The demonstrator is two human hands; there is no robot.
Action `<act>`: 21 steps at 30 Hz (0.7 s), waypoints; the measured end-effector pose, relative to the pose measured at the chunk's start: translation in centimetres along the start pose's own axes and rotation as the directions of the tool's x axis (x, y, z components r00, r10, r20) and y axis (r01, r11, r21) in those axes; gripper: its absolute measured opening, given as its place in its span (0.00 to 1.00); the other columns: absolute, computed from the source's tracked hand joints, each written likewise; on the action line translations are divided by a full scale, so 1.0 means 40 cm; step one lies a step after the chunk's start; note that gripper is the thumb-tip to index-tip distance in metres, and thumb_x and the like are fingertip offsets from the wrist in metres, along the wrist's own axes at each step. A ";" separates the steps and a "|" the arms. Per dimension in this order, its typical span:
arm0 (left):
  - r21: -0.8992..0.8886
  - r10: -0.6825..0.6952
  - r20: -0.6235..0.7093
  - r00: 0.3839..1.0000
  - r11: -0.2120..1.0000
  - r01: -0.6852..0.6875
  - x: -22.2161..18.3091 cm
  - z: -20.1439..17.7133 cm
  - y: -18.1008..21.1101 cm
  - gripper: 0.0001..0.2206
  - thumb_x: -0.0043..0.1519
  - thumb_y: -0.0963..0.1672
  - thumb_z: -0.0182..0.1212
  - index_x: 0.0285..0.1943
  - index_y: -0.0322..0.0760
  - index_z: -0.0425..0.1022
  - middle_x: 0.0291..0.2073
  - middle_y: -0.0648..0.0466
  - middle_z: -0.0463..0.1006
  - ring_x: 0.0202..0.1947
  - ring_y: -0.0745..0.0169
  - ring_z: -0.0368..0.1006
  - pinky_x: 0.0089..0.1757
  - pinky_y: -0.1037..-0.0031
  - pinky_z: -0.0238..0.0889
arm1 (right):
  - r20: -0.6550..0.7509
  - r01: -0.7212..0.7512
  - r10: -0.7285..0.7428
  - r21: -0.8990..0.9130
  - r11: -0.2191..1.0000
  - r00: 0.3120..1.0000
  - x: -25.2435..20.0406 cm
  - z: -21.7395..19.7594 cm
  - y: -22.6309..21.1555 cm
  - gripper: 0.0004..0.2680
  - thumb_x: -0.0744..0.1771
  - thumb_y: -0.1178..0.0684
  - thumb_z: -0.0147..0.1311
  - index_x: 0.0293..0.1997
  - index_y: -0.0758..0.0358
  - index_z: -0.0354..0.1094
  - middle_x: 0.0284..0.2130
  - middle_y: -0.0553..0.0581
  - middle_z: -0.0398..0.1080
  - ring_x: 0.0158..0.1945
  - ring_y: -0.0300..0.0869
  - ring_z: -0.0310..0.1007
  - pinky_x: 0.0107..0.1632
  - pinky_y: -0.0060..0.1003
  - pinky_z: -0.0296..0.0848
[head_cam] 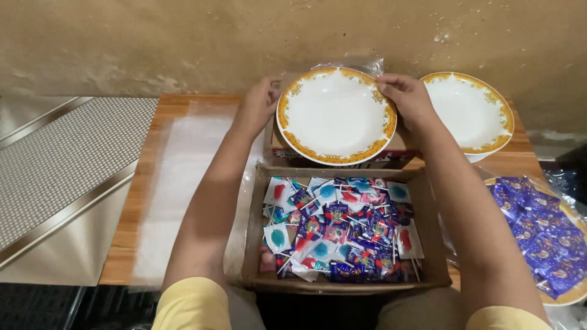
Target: The person places a plate inside a plastic bag and then arranges lollipops from a box onto the plate by hand.
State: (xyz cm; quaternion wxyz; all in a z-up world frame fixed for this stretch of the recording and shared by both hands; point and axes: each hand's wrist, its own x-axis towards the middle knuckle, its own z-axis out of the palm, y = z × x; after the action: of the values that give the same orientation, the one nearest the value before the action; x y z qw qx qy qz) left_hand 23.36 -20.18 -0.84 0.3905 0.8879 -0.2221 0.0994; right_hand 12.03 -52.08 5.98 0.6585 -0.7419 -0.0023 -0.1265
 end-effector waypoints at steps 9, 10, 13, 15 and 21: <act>-0.318 -0.040 -0.141 0.989 0.948 -0.007 -0.076 0.064 0.015 0.22 0.63 0.35 0.49 0.61 0.47 0.79 0.46 0.48 0.81 0.50 0.49 0.77 0.53 0.63 0.71 | -0.200 -0.119 0.142 0.125 0.985 0.970 0.066 -0.043 0.148 0.11 0.62 0.55 0.54 0.45 0.60 0.79 0.25 0.57 0.69 0.29 0.40 0.70 0.38 0.35 0.76; -0.320 -0.035 -0.136 0.990 0.947 -0.011 -0.096 0.057 0.052 0.22 0.63 0.35 0.49 0.61 0.47 0.79 0.46 0.48 0.81 0.50 0.49 0.77 0.53 0.63 0.71 | -0.207 -0.118 0.142 0.124 0.985 0.968 0.071 -0.046 0.183 0.11 0.62 0.55 0.54 0.45 0.60 0.79 0.25 0.57 0.69 0.29 0.40 0.70 0.38 0.35 0.76; -0.579 -0.314 -0.154 0.937 0.797 0.172 -0.134 0.057 0.139 0.17 0.67 0.40 0.44 0.58 0.40 0.80 0.49 0.45 0.81 0.53 0.54 0.76 0.57 0.63 0.68 | -0.289 -0.071 0.052 -0.057 0.996 0.956 0.108 -0.058 0.274 0.11 0.64 0.55 0.59 0.51 0.61 0.75 0.29 0.54 0.73 0.32 0.39 0.74 0.36 0.33 0.76; -0.626 -0.465 -0.288 0.837 0.753 0.203 -0.157 0.090 0.159 0.16 0.66 0.41 0.48 0.62 0.35 0.74 0.52 0.40 0.78 0.55 0.47 0.75 0.55 0.60 0.70 | -0.388 -0.046 -0.059 -0.255 0.966 0.920 0.131 -0.064 0.338 0.08 0.65 0.55 0.62 0.48 0.57 0.73 0.27 0.52 0.73 0.30 0.38 0.75 0.32 0.33 0.73; -0.672 -0.457 -0.403 0.793 0.736 0.083 -0.167 0.148 0.223 0.16 0.66 0.35 0.44 0.63 0.25 0.64 0.63 0.24 0.65 0.68 0.28 0.60 0.65 0.48 0.56 | -0.358 -0.050 -0.010 -0.158 0.986 0.934 0.024 -0.015 0.228 0.21 0.67 0.59 0.54 0.69 0.59 0.54 0.51 0.66 0.74 0.51 0.49 0.79 0.51 0.41 0.78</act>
State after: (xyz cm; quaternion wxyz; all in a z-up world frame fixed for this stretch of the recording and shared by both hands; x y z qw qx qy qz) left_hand 13.26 -27.76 -1.39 0.7176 0.6647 0.0160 0.2074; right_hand 14.41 -54.03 -2.70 0.5857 -0.7582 0.1353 -0.2524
